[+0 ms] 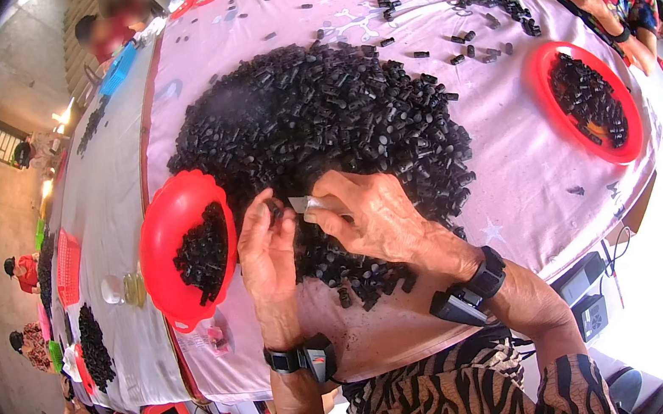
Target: Assembling small black plastic shoe components using a scraping tool to trim and join parts.
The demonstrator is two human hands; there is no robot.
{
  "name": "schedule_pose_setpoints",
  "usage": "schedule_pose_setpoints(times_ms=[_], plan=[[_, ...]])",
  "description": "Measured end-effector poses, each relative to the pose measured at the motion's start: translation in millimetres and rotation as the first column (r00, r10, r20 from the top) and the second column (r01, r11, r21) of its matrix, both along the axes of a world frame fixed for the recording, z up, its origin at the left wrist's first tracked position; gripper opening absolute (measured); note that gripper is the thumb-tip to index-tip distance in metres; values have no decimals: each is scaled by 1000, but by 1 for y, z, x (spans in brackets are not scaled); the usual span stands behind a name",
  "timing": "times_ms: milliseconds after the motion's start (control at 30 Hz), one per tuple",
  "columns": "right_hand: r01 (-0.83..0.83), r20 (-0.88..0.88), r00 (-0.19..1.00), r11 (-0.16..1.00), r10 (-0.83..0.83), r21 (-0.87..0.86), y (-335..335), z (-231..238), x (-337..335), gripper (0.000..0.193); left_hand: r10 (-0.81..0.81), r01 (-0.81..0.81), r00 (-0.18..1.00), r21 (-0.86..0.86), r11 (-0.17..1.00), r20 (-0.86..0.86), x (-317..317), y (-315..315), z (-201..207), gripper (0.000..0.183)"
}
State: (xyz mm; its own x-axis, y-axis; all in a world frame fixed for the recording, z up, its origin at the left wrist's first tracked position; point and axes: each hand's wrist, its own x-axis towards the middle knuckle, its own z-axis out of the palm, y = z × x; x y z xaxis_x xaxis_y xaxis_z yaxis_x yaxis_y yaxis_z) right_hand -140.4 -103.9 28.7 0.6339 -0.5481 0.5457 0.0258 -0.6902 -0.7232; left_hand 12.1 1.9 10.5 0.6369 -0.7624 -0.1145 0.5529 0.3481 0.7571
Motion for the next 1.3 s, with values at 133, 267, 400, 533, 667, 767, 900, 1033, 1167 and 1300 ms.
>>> schedule_pose_setpoints(times_ms=[133, 267, 400, 533, 667, 767, 900, 1033, 1167, 1300], plan=[[-2, -8, 1000, 1000, 2, 7, 0, -1, 0, 20, -100, 101, 995, -76, 992, 6, 4, 0, -8, 24], [-23, -7, 1000, 1000, 23, -4, 1, -1, 0, 19, -105, 102, 994, -84, 991, -29, 2, -1, -6, 23], [-38, -86, 996, 999, 35, -38, 1, 0, -2, 22, -105, 103, 994, -75, 992, -33, 4, -1, -7, 23], [-48, -78, 996, 998, 45, -43, 1, -2, -1, 21, -135, 131, 990, -87, 987, -43, 4, -1, -8, 22], [-44, -50, 998, 996, 40, -80, 1, -4, -1, 21, -178, 171, 982, -104, 980, -59, 4, 0, -9, 22], [-41, -37, 999, 996, 39, -83, 1, -3, -1, 20, -190, 184, 980, -86, 979, -63, 3, -1, -7, 22], [-62, -29, 998, 995, 60, -75, 3, 1, -1, 20, -206, 203, 978, -72, 977, -44, 0, 0, -2, 22], [-59, -40, 998, 994, 56, -90, 3, 0, -1, 20, -215, 212, 976, -75, 974, -40, -2, 0, -3, 23], [-61, -32, 998, 995, 59, -79, 3, -2, 0, 19, -230, 225, 972, -90, 970, -56, -1, 0, -5, 24], [-15, -1, 1000, 983, 15, -182, 3, -1, 1, 19, -259, 251, 964, -121, 961, -58, 6, 4, -9, 24]])
